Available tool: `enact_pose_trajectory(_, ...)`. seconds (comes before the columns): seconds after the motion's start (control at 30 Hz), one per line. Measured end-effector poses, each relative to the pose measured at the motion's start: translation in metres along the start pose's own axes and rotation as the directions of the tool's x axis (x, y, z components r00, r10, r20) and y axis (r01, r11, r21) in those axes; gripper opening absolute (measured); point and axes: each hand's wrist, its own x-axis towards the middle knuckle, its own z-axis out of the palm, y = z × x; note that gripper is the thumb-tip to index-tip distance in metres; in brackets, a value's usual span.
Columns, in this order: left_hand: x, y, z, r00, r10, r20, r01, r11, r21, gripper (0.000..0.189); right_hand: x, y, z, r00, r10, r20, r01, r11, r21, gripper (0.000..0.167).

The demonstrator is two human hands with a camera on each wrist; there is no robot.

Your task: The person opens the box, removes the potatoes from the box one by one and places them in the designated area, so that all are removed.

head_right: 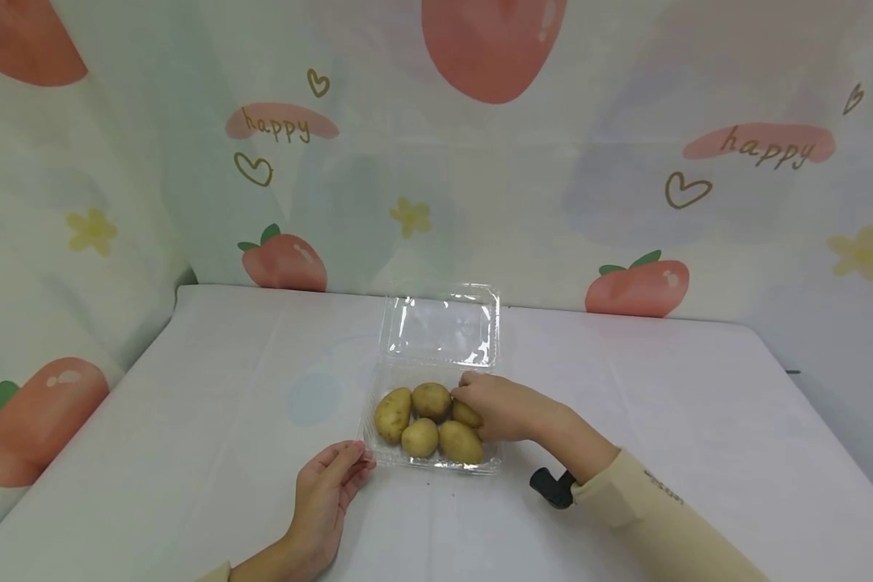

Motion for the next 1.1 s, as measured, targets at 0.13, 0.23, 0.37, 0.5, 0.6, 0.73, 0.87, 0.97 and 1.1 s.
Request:
enact_pose_trajectory(0.13, 0.0, 0.0, 0.0, 1.0, -0.002, 0.0, 0.002, 1.0, 0.005, 0.012, 0.0, 0.001, 0.003, 0.999, -0.032, -0.033, 0.03, 0.999, -0.036, 0.038)
enact_pose_trajectory(0.23, 0.0, 0.0, 0.0, 1.0, -0.001, 0.002, 0.001, 1.0, 0.009, 0.013, 0.0, 0.002, 0.005, 0.998, -0.029, -0.054, 0.026, 0.999, -0.044, 0.036)
enact_pose_trajectory(0.37, 0.0, 0.0, 0.0, 1.0, 0.0, 0.002, 0.0, 1.0, 0.012, 0.013, 0.0, 0.0, 0.006, 0.996, -0.008, -0.087, 0.004, 0.999, -0.046, 0.037)
enact_pose_trajectory(0.5, 0.0, 0.0, 0.0, 1.0, 0.001, 0.0, -0.001, 1.0, 0.007, 0.012, -0.001, 0.0, 0.007, 0.992, 0.011, -0.126, -0.017, 0.999, -0.047, 0.036)
enact_pose_trajectory(0.6, -0.001, 0.0, 0.0, 1.0, 0.003, 0.005, -0.003, 1.0, 0.002, 0.012, -0.003, 0.001, 0.008, 0.987, 0.019, -0.158, -0.026, 0.999, -0.048, 0.038)
enact_pose_trajectory(0.73, -0.002, 0.001, 0.001, 1.0, 0.007, 0.011, -0.007, 1.0, 0.001, 0.012, -0.007, -0.001, 0.007, 0.972, 0.046, -0.23, -0.057, 0.997, -0.044, 0.042)
enact_pose_trajectory(0.87, -0.002, 0.001, 0.001, 1.0, 0.01, 0.005, -0.01, 1.0, 0.009, 0.013, -0.011, -0.005, 0.005, 0.944, 0.087, -0.318, -0.094, 0.996, -0.007, 0.047)
enact_pose_trajectory(0.97, -0.002, 0.002, 0.002, 1.0, 0.005, 0.0, -0.005, 1.0, 0.014, 0.012, -0.012, -0.008, 0.004, 0.93, 0.109, -0.35, -0.109, 0.994, 0.02, 0.049)
enact_pose_trajectory(1.1, -0.003, 0.002, 0.002, 1.0, 0.002, 0.002, -0.002, 1.0, 0.019, 0.012, -0.014, -0.008, 0.005, 0.918, 0.098, -0.384, -0.099, 0.995, 0.019, 0.05)
